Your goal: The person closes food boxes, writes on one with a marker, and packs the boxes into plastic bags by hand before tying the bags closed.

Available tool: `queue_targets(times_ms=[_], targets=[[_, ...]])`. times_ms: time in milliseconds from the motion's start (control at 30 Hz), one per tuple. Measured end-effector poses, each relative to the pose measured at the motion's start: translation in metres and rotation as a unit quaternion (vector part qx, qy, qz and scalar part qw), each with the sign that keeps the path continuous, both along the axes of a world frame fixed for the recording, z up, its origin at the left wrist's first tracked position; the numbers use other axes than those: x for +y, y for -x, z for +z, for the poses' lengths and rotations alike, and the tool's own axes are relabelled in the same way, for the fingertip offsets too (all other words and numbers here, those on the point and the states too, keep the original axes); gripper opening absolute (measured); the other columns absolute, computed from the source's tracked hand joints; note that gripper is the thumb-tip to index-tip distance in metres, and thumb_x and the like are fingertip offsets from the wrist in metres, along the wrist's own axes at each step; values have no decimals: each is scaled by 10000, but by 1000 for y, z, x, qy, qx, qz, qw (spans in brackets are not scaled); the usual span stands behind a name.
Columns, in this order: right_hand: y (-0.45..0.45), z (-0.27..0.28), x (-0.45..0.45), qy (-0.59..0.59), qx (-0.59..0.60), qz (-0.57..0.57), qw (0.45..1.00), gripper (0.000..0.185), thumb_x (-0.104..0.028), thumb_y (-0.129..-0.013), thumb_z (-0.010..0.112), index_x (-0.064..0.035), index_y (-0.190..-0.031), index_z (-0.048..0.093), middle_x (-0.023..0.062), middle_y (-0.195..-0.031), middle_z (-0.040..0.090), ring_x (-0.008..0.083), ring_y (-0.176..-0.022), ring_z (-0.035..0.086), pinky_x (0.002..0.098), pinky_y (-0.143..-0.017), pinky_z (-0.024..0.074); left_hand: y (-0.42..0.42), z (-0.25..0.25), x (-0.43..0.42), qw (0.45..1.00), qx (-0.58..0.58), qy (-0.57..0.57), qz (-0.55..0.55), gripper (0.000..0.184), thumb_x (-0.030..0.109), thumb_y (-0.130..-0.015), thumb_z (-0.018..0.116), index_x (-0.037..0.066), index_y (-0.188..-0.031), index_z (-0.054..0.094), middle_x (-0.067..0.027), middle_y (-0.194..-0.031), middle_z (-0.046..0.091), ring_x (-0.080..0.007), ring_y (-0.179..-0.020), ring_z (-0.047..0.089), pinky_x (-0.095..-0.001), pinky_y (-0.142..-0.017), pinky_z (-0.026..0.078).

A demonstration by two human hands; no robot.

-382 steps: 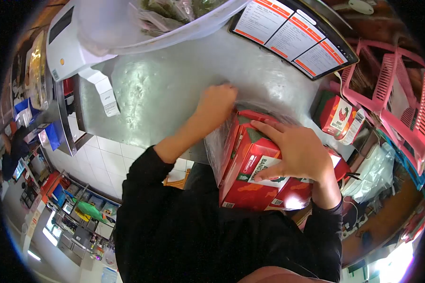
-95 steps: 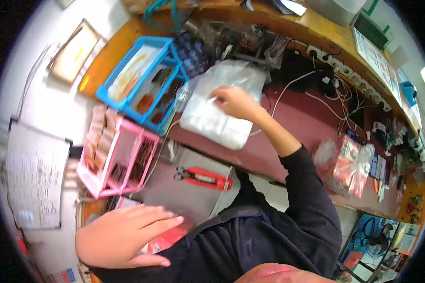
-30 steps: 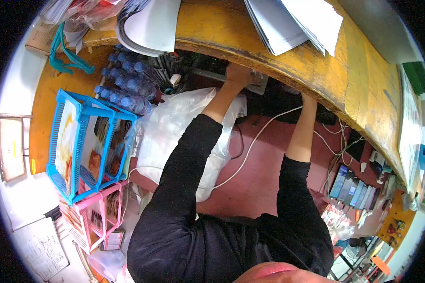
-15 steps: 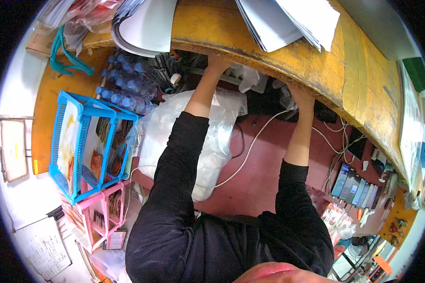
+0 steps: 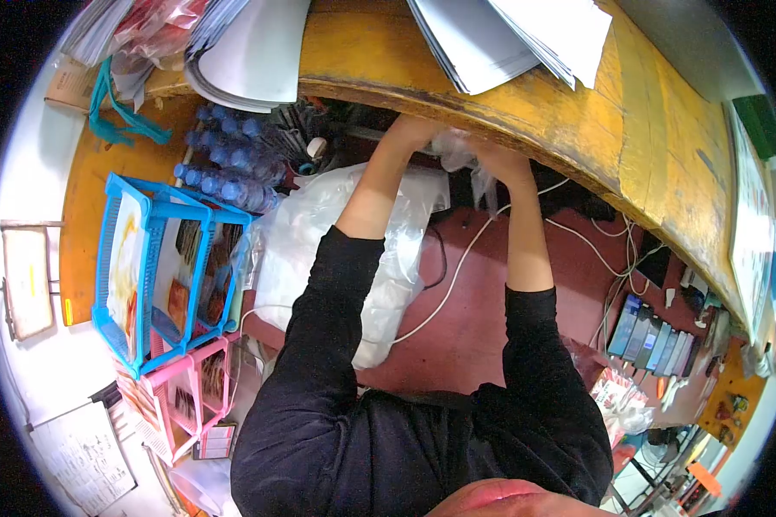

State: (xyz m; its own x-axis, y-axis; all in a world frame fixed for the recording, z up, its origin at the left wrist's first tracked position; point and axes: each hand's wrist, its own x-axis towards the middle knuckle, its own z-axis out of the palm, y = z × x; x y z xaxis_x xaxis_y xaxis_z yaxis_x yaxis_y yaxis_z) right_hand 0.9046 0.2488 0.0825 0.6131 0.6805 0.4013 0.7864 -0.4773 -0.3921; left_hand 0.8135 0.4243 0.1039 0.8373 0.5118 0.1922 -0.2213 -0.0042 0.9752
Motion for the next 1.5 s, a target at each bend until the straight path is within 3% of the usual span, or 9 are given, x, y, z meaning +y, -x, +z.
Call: queue_targets(times_ms=[100,133,267,433,767,1000,1100,1367,1500], targets=[[-49,2,-25,67,-33,-111,991,477,-410,-819,574,-79,-1162,559,149,-1216,542,348,-1154,468,436,-1004,336,-1,1,-2,992,89,-85,-20,409,287,-808,611,80,-1155,553,-144,-1213,538,-299,-1144,475,-402,-983,358],[-66,5,-39,84,-39,-144,985,473,-405,-818,574,-77,-1159,560,149,-1211,544,348,-1151,471,437,-1002,338,-11,-11,-1,974,133,-181,-4,430,297,-814,607,84,-1181,537,-143,-1238,521,-299,-1158,463,-402,-991,351],[-98,6,-81,126,-65,-214,966,453,-385,-818,577,-69,-1143,566,149,-1192,555,348,-1137,480,438,-994,343,-19,-17,-40,856,182,-470,110,480,311,-829,597,96,-1246,491,-147,-1297,473,-316,-1191,434,-404,-1001,344],[-88,0,-94,121,-90,-209,966,429,-359,-817,580,-60,-1125,572,150,-1167,568,348,-1120,492,439,-984,351,-22,-21,-21,854,155,-485,108,472,301,-831,594,92,-1243,493,-151,-1296,473,-321,-1189,436,-403,-999,347],[-34,16,-99,58,-129,-163,976,381,-307,-816,587,-40,-1087,585,152,-1119,593,349,-1085,515,442,-964,365,-17,-14,-11,865,151,-478,-12,456,281,-836,587,85,-1238,496,-158,-1293,474,-331,-1183,441,-403,-994,352],[-4,15,-105,-92,-119,-144,978,327,-230,-805,616,-14,-1049,594,143,-1062,622,327,-1032,553,424,-927,396,-17,-10,-1,847,181,-499,0,445,268,-840,582,80,-1234,498,-164,-1292,475,-338,-1179,445,-402,-991,355],[-1,11,-101,-191,-21,-134,972,274,-146,-780,661,8,-1001,612,130,-983,652,278,-949,597,382,-870,436,-14,-6,1,842,192,-503,-3,440,262,-841,579,77,-1233,499,-166,-1291,476,-341,-1177,446,-402,-989,357],[19,27,-112,-227,18,-124,966,238,-92,-759,705,38,-946,639,98,-920,675,174,-878,601,310,-816,457,-14,1,10,831,214,-514,-4,428,246,-845,574,71,-1229,501,-172,-1289,476,-349,-1173,450,-401,-985,361],[24,22,-118,-278,179,-117,937,356,-129,-749,729,32,-1033,588,120,-991,639,218,-919,586,340,-833,454,-3,2,21,825,219,-521,0,422,238,-847,571,68,-1226,502,-175,-1288,477,-353,-1171,452,-401,-984,363]])
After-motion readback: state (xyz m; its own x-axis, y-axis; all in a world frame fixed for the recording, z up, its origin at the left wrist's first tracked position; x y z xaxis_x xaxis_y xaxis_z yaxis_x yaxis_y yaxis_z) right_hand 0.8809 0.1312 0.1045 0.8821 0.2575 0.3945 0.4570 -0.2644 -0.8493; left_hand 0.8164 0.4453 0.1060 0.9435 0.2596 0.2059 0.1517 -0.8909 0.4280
